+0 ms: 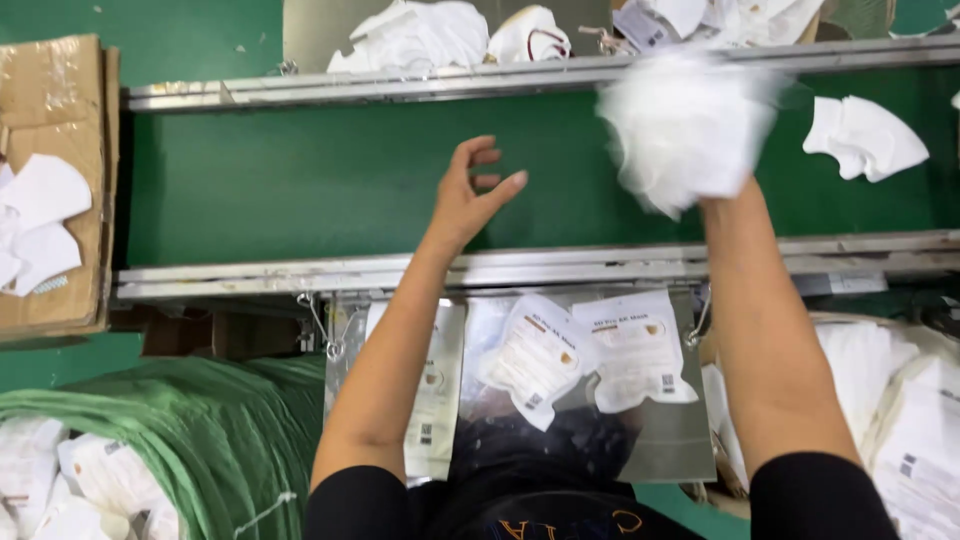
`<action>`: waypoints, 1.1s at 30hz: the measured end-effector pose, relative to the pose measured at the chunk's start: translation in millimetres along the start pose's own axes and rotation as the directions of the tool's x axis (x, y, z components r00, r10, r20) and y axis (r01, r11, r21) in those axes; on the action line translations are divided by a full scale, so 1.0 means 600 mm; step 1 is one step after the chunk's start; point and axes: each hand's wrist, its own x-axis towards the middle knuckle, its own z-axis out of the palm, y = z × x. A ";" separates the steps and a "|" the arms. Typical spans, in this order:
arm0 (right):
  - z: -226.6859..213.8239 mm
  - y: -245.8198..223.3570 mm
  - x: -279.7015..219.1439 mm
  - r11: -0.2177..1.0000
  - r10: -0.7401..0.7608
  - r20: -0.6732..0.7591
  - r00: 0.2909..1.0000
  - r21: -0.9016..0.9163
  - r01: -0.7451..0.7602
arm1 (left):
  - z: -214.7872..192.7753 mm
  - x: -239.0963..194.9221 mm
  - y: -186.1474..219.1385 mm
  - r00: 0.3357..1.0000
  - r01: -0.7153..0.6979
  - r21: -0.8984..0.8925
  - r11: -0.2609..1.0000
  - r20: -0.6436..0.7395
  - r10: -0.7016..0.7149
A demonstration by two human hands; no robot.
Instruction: Packing stacks of face masks into individual plastic pouches at a manufacturing facility.
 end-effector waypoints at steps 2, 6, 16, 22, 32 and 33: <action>0.006 0.000 0.020 0.953 -0.024 -0.022 0.999 -0.304 0.016 | -0.025 -0.029 -0.014 0.997 0.046 0.028 0.999 -0.063 -0.044; 0.006 0.098 0.083 0.843 -0.025 -0.114 0.993 -0.537 -0.041 | -0.063 -0.038 -0.030 0.973 0.134 0.062 0.989 -0.200 -0.119; 0.100 0.073 -0.004 0.823 -0.032 0.066 0.997 -0.565 0.064 | -0.061 -0.038 -0.018 0.976 0.020 -0.093 0.995 -0.216 -0.040; 0.143 -0.002 0.020 0.412 -0.071 0.211 0.975 -0.884 0.221 | 0.004 0.000 0.094 0.883 -0.421 0.287 0.861 0.347 0.316; 0.171 0.137 0.028 0.985 -0.023 -0.023 0.999 -0.170 0.019 | 0.043 0.029 0.041 0.936 -0.318 0.801 0.507 0.350 0.034; 0.186 0.135 0.017 0.993 -0.050 -0.071 0.996 -0.107 0.042 | 0.045 0.016 0.033 0.915 -0.403 0.779 0.480 0.362 0.180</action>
